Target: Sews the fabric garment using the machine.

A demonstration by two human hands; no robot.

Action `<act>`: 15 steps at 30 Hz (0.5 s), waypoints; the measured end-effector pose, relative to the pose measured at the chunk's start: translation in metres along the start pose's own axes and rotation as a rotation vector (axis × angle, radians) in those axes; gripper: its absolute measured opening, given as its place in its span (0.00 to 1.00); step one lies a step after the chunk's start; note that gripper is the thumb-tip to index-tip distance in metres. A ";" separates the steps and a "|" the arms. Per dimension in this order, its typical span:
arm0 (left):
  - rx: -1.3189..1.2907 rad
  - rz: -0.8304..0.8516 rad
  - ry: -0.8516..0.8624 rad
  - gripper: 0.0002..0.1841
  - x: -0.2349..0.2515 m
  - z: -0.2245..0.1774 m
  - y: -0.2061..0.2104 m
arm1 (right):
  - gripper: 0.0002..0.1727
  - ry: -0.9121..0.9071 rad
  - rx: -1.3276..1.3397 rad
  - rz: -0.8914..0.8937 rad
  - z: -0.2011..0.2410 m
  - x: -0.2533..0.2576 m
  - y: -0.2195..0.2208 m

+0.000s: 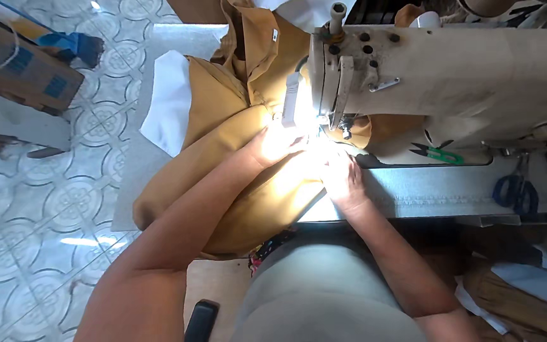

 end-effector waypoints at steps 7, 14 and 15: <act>-0.083 0.212 -0.140 0.14 0.011 0.002 -0.024 | 0.16 0.076 0.775 0.142 -0.009 0.001 0.001; 0.073 0.142 -0.194 0.20 0.017 0.017 -0.001 | 0.09 -0.205 -0.102 -0.186 -0.008 -0.008 0.017; 0.091 0.112 -0.161 0.19 0.016 0.017 0.000 | 0.10 -0.234 -0.153 -0.214 -0.010 -0.008 0.019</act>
Point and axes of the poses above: each hand's wrist, its own x-axis towards the middle knuckle, its own y-axis out of the palm, z = x × y, the point moved 3 cm from there along x, towards the middle knuckle, and after that the axes turned 11 degrees about z, right-handed, at the moved point
